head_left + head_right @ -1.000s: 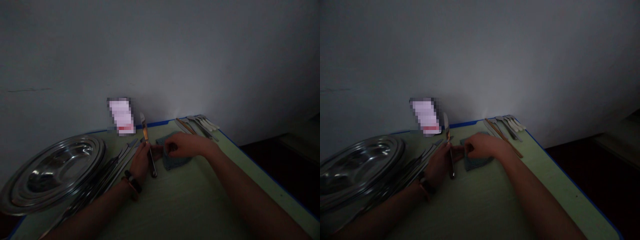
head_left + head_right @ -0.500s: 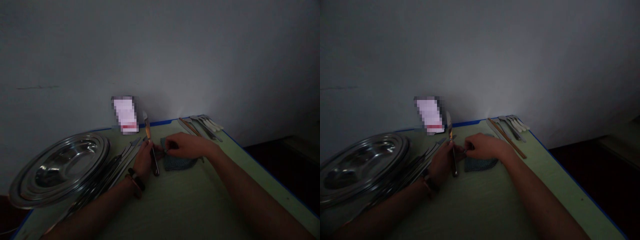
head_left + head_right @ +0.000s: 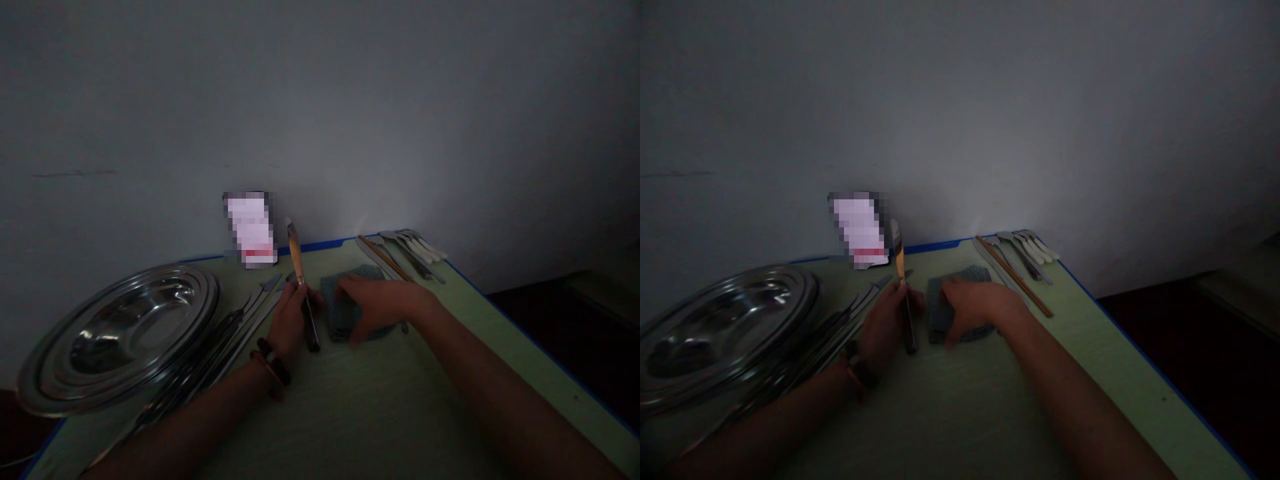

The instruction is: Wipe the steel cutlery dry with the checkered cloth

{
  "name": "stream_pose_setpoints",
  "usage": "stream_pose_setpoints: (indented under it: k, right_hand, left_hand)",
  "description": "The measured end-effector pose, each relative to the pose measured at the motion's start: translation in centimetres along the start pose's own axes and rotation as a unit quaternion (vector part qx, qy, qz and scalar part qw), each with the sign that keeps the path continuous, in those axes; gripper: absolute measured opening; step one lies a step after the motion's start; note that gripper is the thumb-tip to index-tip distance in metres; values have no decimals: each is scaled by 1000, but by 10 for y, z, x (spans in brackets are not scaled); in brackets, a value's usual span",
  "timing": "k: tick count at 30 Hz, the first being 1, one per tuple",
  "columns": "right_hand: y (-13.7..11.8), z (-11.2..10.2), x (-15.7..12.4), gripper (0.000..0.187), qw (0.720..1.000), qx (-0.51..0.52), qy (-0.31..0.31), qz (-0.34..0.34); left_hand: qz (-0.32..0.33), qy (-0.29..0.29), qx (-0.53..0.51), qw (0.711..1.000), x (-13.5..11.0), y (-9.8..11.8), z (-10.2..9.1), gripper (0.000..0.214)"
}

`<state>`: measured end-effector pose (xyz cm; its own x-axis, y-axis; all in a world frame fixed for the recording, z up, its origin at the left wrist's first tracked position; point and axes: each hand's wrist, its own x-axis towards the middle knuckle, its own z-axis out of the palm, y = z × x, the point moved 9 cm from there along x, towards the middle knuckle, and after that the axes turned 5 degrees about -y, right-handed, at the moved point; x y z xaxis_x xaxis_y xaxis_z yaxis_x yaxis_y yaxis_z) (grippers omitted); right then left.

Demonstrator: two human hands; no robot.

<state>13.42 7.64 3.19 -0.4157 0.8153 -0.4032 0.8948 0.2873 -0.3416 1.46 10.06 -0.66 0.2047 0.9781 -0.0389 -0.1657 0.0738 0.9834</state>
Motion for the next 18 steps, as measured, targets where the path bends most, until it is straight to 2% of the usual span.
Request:
stream_pose_setpoints:
  k: [2, 4, 8, 12, 14, 18]
  right_hand:
    - [0, 6, 1, 70, 999, -27, -15, 24]
    - [-5, 8, 5, 64, 999, -46, 7, 22]
    - [-8, 0, 16, 37, 992, -59, 109, 26]
    - [13, -25, 15, 22, 975, 12, 212, 64]
    - [23, -48, 3, 18, 951, 62, 296, 68]
    - [24, -90, -39, 19, 866, 126, 482, 29]
  left_hand:
    - [-4, -17, -10, 1000, 0, -1, 3, 21]
    - [-14, -35, -9, 999, 0, -3, 6, 21]
    - [-38, -48, 32, 998, -4, -2, 11, 18]
    - [-51, -55, 64, 995, -10, 3, 16, 15]
    - [-52, -62, 84, 993, -11, 4, 18, 15]
    - [-41, -69, 116, 990, -12, 4, 18, 18]
